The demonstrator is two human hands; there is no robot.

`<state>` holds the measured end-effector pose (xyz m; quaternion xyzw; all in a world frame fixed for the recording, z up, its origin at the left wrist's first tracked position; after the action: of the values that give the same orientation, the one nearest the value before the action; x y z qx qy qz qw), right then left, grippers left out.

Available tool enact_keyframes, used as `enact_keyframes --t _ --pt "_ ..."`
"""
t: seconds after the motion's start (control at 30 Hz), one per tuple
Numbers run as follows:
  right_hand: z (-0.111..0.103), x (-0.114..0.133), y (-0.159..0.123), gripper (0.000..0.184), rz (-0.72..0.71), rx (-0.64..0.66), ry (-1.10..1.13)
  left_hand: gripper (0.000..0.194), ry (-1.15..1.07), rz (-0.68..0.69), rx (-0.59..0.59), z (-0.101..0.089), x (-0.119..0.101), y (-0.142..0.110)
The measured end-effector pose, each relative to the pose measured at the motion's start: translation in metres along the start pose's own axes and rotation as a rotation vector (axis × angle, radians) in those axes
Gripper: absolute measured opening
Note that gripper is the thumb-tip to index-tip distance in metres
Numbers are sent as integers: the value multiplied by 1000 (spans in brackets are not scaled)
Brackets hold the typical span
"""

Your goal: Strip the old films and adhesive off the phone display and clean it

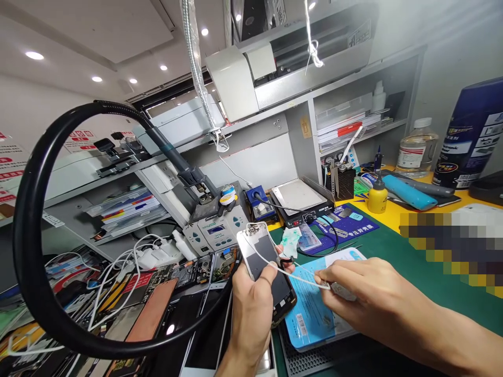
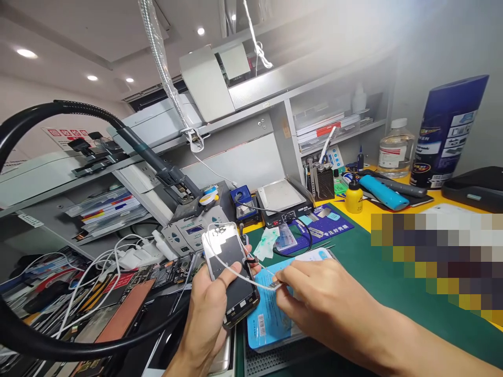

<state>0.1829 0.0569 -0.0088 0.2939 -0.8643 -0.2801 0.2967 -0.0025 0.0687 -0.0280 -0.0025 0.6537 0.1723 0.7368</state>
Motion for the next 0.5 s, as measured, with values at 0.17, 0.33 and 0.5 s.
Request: enact_keyframes --t 0.17,0.33,0.5 --pt "-6 -1 2 18 211 220 242 49 -97 46 62 1 -10 -1" --pt "7 -10 1 41 596 490 728 46 -109 -16 92 4 -16 -5" --pt "30 -5 4 37 833 651 1126 45 -192 -66 164 11 -15 -12"
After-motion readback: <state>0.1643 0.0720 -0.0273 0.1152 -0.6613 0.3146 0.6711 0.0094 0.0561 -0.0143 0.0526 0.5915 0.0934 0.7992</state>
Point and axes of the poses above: each hand's wrist, its own y-axis towards the middle knuckle, its own z-axis out of the palm, x = y × z, the point moved 5 cm from there along y, towards the middle knuckle, and after that the axes turned 13 degrees about z, right-handed, at the moved point
